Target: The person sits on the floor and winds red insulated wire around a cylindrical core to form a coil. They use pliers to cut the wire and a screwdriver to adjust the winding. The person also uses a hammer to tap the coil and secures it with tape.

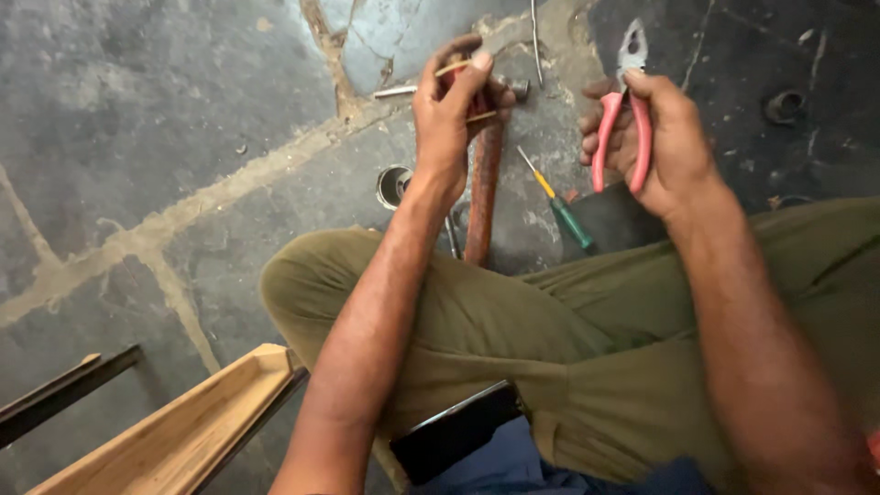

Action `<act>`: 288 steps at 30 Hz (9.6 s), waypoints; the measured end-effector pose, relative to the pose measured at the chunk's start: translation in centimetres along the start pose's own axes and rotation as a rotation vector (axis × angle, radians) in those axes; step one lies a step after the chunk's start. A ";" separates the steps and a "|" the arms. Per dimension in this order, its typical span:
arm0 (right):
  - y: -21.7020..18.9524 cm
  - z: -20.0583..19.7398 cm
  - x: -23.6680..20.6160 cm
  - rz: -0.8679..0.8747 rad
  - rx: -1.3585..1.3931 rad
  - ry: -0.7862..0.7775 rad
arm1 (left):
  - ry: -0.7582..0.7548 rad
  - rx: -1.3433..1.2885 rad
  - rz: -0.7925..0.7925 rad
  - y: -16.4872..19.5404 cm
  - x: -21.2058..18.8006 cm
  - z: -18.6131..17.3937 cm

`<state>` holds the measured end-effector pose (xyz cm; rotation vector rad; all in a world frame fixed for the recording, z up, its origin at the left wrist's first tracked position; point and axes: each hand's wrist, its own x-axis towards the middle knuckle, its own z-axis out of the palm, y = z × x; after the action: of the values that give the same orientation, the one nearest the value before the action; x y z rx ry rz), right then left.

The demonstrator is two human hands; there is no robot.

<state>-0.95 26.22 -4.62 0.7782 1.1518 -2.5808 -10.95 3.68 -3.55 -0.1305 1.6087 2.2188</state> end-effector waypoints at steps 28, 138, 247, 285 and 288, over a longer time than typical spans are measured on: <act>2.2 4.3 -1.9 -1.312 -2.052 0.408 | 0.124 0.534 0.358 0.1 -0.3 -0.2; 0.9 1.5 -2.6 -0.095 -0.605 -0.096 | 0.339 -0.431 0.348 2.1 2.5 -5.9; 2.1 4.0 -4.9 -0.671 -0.776 -0.257 | -0.130 0.145 0.282 -0.1 -2.7 1.6; 3.3 2.9 -2.4 -0.073 -0.747 -0.256 | -0.265 0.297 0.271 1.0 -4.9 2.2; 2.0 3.4 -3.9 -0.343 -0.846 -0.355 | -0.280 0.145 0.148 1.2 -4.3 2.0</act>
<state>1.81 22.24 -1.88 -0.0684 2.1189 -1.9737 -7.11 4.07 -0.55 0.3357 1.6573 2.1032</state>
